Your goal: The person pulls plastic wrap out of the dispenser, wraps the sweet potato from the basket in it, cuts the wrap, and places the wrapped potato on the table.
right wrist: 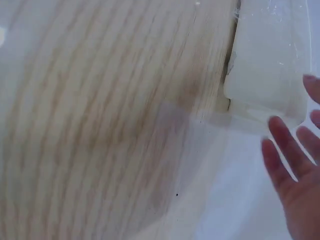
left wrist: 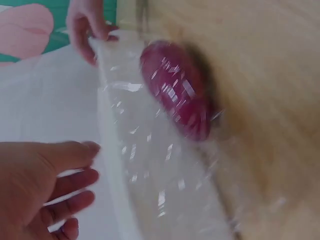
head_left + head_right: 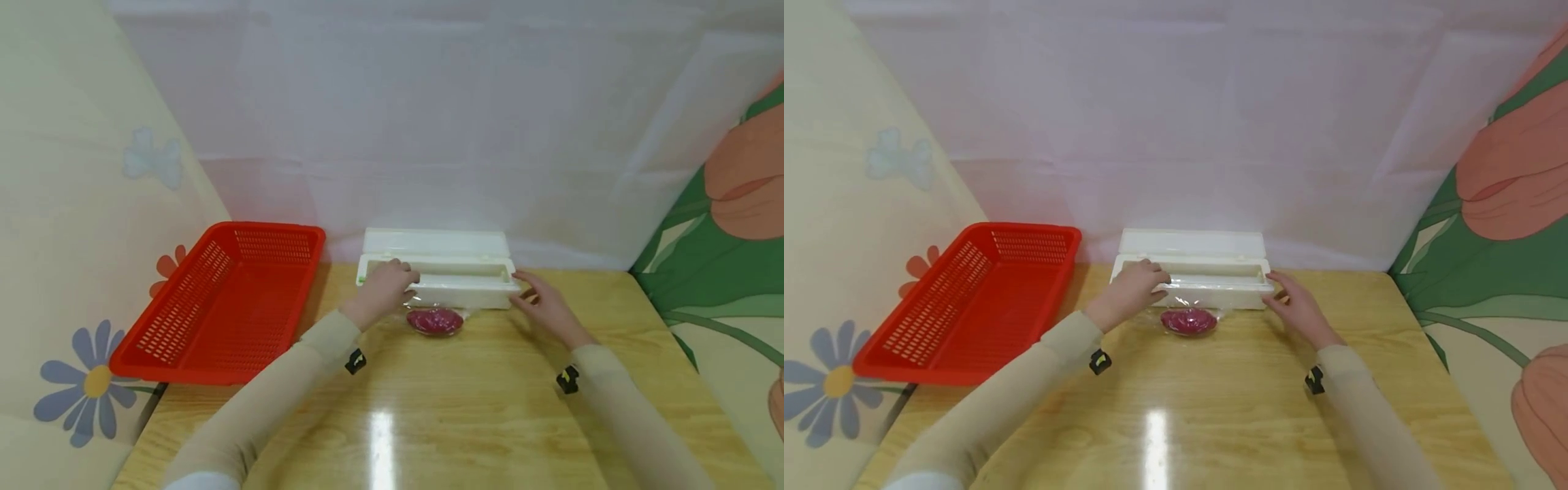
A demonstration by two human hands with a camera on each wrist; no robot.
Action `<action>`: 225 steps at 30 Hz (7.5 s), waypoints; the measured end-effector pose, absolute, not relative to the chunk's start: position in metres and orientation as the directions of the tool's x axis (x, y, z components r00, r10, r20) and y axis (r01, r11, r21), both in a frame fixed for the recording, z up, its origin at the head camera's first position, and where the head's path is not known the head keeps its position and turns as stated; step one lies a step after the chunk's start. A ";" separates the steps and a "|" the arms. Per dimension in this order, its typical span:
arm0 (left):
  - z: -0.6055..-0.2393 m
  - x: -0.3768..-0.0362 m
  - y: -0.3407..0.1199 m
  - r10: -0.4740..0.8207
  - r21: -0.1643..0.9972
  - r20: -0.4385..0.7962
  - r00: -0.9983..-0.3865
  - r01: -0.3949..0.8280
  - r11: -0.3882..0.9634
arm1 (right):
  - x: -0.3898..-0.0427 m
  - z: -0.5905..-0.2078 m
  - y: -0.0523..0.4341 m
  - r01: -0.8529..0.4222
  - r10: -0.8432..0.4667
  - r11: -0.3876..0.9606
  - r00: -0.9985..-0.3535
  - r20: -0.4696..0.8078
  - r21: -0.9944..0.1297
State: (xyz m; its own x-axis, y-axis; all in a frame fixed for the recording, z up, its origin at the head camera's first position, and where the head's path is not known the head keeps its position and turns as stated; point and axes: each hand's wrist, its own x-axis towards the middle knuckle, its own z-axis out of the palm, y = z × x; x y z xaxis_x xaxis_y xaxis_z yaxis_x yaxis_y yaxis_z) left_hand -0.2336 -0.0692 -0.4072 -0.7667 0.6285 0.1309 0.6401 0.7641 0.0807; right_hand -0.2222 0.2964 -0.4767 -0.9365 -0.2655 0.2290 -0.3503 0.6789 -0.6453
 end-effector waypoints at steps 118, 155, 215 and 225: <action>-0.496 -0.165 -0.078 0.629 0.647 0.065 -0.774 0.513 0.564 | -0.158 -0.478 0.196 -0.524 -0.555 0.680 -0.825 0.108 -0.513; -0.492 -0.171 -0.073 0.599 0.520 0.027 -0.800 0.523 0.675 | -0.157 -0.487 0.193 -0.661 -0.631 0.728 -0.750 0.199 -0.181; -0.500 -0.196 -0.082 0.668 0.603 0.025 -0.744 0.544 0.583 | -0.188 -0.494 0.212 -0.716 -0.709 0.664 -0.694 0.120 -0.215; -0.496 -0.195 -0.087 0.683 0.705 -0.091 -0.725 0.437 0.558 | -0.179 -0.483 0.208 -0.728 -0.740 0.608 -0.664 0.105 -0.318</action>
